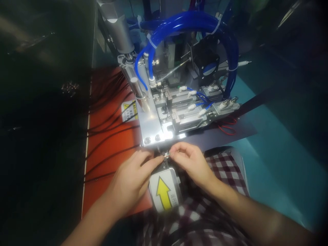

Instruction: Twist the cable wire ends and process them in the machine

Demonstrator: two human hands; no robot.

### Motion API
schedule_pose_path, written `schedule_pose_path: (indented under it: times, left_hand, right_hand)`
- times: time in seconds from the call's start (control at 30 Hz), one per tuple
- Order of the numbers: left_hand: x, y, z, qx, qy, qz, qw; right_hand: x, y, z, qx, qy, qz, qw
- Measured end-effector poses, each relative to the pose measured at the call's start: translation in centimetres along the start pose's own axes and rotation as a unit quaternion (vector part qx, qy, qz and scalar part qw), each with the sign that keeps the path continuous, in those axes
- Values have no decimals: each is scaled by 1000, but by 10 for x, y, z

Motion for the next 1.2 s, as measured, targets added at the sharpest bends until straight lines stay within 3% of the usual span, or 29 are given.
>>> schedule_pose_path:
  times: [0.37,0.67,0.93,1.1,1.2]
  left_hand:
    - [0,1,0,0,0,-2,1000]
    - [2,2,2,5,-2,-2,1000]
    - [1,1,1,2,5,-1,1000]
    - [1,2,3,-4,6,0,1000]
    - [2,2,4,-10,-4,2,1000]
  right_hand:
    - [-1,-2,0,-14,-9,3,1000]
    - [-6,-3,-2,22,20,-13,999]
    - [-4,2,3,27,-27,54,998]
    - [-3,2,4,40,15,68,997]
    - [0,-4,3,27,-11,85,996]
Point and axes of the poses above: each hand's wrist, its own z-axis away from the middle knuckle, its own y-axis out of the palm, x = y × z, the point moved 7 cm from there along -z, towards the middle knuckle, and after that the axes turned 9 degrees about -x, right-handed, at the moved point
